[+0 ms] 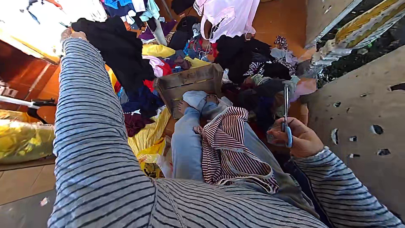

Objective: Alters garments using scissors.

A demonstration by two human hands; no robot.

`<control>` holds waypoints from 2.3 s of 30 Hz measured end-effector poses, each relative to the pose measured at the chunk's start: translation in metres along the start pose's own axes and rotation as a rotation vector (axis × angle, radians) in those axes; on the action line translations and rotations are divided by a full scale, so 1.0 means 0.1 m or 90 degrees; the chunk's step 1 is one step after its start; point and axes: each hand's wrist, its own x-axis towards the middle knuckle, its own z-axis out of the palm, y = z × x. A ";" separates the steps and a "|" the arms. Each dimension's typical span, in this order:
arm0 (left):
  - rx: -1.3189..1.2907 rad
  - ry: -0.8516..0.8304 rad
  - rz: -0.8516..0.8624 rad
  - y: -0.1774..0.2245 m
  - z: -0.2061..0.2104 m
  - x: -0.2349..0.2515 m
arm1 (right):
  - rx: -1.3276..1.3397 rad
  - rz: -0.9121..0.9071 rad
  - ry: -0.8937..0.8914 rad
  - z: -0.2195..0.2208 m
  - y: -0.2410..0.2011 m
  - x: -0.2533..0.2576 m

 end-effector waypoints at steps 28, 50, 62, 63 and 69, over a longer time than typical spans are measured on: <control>0.279 -0.840 0.403 -1.82 0.85 -3.91 | -0.206 0.138 0.156 0.38 -0.48 0.41; 0.248 -0.596 0.288 -2.42 -0.15 -3.49 | -0.315 0.120 -0.095 -0.15 0.12 -0.62; -0.081 -0.729 -0.142 -2.33 0.14 -4.23 | -0.264 -0.016 -0.166 0.01 0.15 -0.74; -0.221 -0.714 -0.268 -2.32 0.19 -4.33 | -0.237 -0.022 -0.198 0.03 0.17 -0.76; -0.386 -0.592 -0.431 -2.17 0.33 -4.49 | -0.297 0.024 -0.366 0.00 0.14 -0.71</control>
